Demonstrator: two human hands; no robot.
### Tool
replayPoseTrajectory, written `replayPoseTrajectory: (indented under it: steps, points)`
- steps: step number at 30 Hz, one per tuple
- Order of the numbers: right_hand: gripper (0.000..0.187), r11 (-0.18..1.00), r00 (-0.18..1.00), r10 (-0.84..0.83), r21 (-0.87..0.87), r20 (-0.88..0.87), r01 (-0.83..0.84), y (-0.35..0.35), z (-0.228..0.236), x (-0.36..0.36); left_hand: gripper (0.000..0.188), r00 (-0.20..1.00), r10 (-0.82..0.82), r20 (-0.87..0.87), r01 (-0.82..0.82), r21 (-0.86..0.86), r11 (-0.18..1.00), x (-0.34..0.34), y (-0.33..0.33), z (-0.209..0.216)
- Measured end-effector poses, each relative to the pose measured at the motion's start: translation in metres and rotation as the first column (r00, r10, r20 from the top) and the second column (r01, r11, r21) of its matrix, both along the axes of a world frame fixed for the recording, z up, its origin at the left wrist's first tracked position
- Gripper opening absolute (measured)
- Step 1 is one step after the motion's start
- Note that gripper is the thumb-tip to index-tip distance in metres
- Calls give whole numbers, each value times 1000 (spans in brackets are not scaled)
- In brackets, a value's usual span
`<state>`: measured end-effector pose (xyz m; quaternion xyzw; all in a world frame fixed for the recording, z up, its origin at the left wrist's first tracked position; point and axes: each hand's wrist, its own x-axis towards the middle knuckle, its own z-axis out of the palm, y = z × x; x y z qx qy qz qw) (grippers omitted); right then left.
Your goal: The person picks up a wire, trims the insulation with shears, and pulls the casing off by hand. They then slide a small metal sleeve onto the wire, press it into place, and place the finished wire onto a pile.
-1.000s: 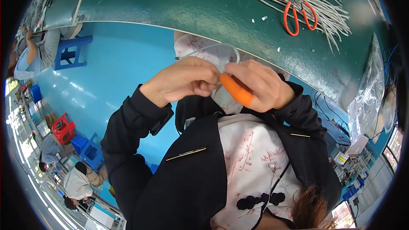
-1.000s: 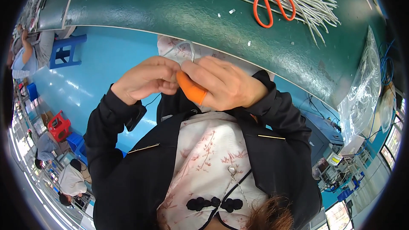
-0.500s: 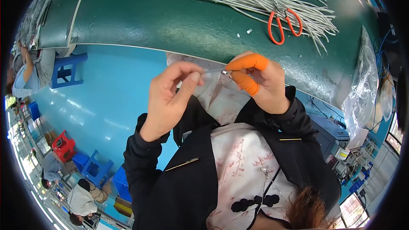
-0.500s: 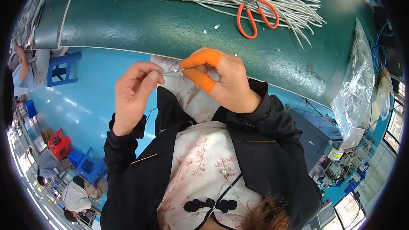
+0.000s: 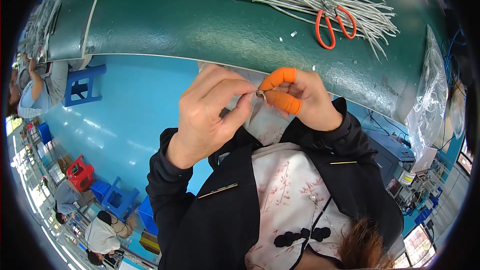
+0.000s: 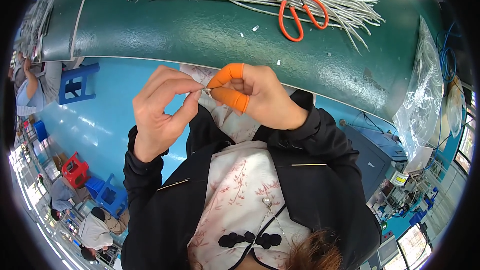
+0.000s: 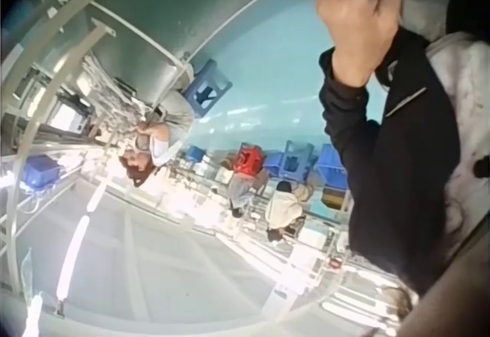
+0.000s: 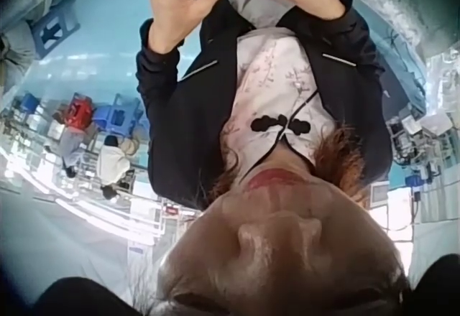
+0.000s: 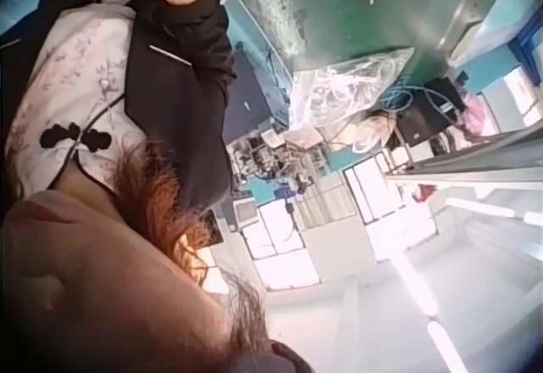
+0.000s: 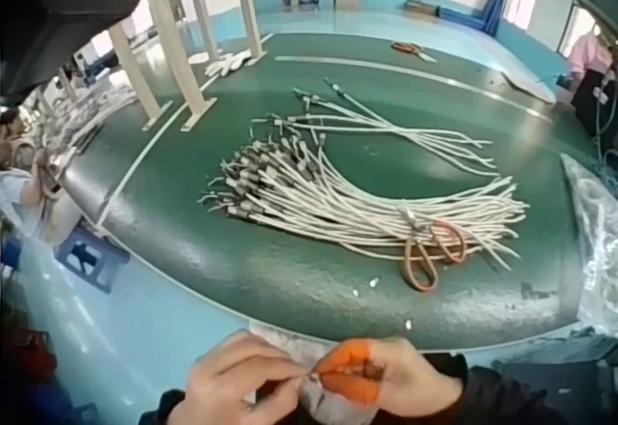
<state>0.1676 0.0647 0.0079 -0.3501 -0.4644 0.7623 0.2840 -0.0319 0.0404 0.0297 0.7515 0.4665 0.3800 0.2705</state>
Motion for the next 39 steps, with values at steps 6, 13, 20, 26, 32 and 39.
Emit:
replayPoseTrajectory:
  steps: [6,13,20,26,32,39]
  points:
    - [16,946,962,-17,-316,-271,-73,4,-13,8,13,973,223,-56,-221,39,975,-14,6,-7]
    - [17,896,929,-113,-440,-352,-57,4,-14,2,12,956,228,-183,-209,121,970,-12,20,-15]
    - [16,905,941,-124,-424,-315,-23,4,-14,6,18,991,65,113,-50,-129,990,4,20,-6]
    - [13,986,982,-139,-113,-127,125,-2,-10,1,16,996,8,87,4,-140,990,6,12,1]
    - [13,864,961,-255,472,109,175,-7,-20,-3,17,998,-8,58,18,-182,983,3,11,4]
    - [19,620,928,-343,777,145,107,-6,-16,-8,16,999,-30,-21,27,-140,990,2,12,7]
